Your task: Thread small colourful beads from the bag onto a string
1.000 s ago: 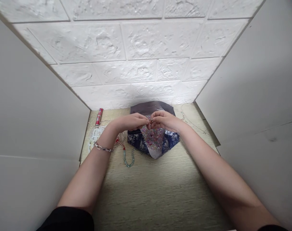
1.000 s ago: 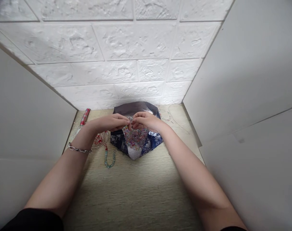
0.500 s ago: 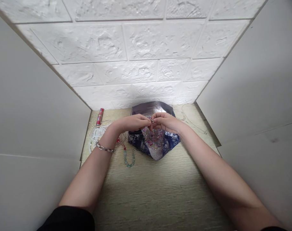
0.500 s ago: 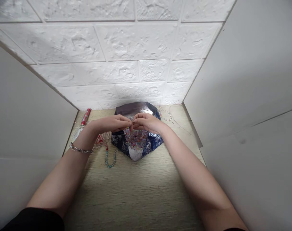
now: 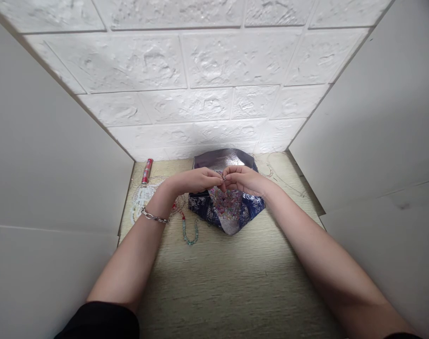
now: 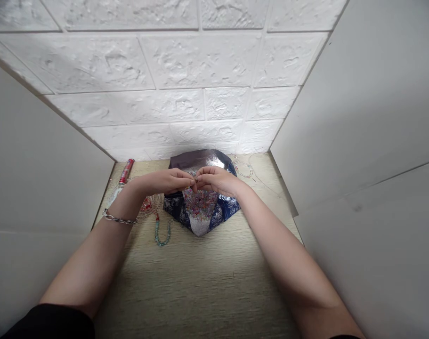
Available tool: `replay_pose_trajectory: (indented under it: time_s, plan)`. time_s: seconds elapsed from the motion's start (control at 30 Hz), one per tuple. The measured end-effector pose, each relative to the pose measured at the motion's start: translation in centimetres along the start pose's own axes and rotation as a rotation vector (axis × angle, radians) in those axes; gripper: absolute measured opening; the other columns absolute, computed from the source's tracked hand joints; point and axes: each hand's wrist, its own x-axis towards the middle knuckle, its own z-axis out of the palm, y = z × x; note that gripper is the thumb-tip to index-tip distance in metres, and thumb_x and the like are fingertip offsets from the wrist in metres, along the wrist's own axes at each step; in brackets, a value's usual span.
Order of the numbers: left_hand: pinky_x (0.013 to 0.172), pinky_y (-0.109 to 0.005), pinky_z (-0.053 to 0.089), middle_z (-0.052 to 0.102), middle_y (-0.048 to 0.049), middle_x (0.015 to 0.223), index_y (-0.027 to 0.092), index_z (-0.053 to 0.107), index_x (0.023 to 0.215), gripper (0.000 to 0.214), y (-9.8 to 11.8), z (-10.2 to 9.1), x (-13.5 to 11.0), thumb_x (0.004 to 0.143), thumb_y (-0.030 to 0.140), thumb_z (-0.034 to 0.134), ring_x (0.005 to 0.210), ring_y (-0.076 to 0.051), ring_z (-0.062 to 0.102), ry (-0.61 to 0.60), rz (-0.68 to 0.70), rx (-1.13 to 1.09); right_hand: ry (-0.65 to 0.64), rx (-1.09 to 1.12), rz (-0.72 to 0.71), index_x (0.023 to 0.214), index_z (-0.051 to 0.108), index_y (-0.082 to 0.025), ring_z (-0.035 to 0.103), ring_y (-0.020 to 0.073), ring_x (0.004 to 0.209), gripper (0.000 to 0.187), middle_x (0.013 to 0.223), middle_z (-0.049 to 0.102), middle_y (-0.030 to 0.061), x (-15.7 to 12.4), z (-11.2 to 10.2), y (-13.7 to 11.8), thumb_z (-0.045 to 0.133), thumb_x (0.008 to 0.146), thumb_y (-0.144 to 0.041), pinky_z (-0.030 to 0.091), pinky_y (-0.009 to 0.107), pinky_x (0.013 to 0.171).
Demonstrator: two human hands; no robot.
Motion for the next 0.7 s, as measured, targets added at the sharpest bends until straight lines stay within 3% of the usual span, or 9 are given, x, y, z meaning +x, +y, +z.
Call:
replay_pose_trajectory:
  time_s: [0.3,0.7]
  plan:
    - [0.039,-0.023,0.016,0.023,0.0034,0.048,0.017,0.059,0.076,0.032,0.15,0.16,0.02,0.071,0.037,0.034,0.042,-0.007,0.019,0.022,-0.024,0.009,0.03,-0.026,0.028,0.073,0.045,-0.017,0.055,0.0068,0.064,0.003,0.065,0.057,-0.002,0.06,0.04,0.07,0.046,0.071,-0.015,0.043,0.023,0.068]
    - [0.04,-0.024,0.017,0.027,0.0029,0.049,0.019,0.06,0.073,0.033,-0.14,0.2,0.17,0.069,0.042,0.037,0.042,-0.007,0.02,0.028,-0.019,-0.011,-0.02,0.005,0.0,0.073,0.048,-0.017,0.055,0.0064,0.063,0.005,0.064,0.057,-0.0027,0.15,-0.09,0.47,0.048,0.07,-0.014,0.042,0.021,0.067]
